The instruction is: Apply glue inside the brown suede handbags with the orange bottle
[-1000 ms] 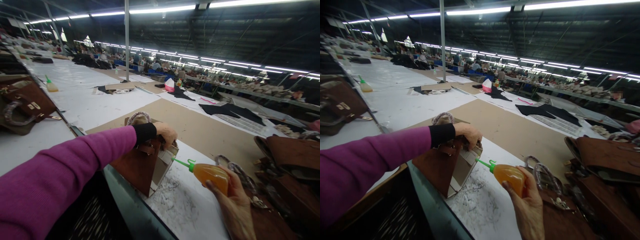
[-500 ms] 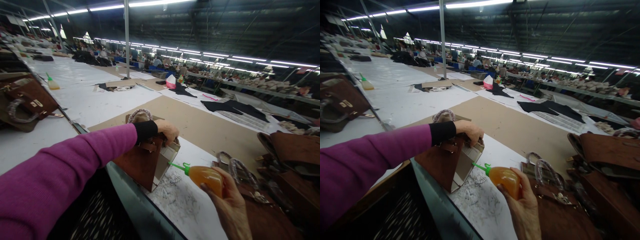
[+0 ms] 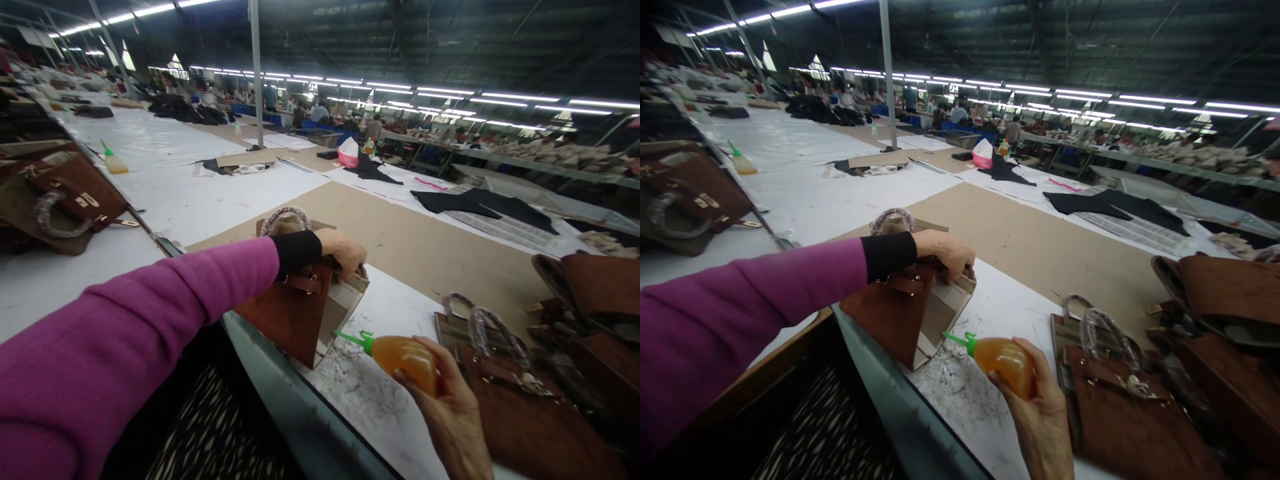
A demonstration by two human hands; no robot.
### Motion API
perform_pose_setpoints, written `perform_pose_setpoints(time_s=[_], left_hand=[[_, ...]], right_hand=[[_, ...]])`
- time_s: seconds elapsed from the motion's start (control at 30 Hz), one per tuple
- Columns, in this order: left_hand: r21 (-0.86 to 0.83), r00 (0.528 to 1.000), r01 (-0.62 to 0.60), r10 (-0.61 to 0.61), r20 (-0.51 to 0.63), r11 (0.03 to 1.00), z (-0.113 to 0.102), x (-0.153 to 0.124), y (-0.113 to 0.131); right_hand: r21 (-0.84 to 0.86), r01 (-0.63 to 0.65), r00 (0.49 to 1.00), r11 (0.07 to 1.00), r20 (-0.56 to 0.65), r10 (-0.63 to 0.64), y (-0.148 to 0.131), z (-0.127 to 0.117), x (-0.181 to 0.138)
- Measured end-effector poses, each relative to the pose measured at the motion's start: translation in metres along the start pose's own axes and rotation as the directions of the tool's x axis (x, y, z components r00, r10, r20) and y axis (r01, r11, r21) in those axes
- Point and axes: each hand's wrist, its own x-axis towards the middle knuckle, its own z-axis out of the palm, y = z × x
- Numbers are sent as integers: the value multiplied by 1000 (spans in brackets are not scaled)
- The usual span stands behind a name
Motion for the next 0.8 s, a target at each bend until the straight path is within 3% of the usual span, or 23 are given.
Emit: perform_pose_setpoints(time_s=[0.33,0.47,0.63,0.8], left_hand=[[28,998,8,-6,-62,1000,2,-15,9],[80,988,-8,20,-154,997,12,-29,19],[165,924,45,22,-382,985,26,-52,26],[216,865,158,-30,-501,964,24,-81,25]], right_hand=[[-49,-65,995,997,69,68,4,11,-11],[51,-123,991,991,55,120,0,10,-11],[243,-231,973,942,42,227,-4,14,-15],[337,-240,968,911,17,249,-6,15,-8]])
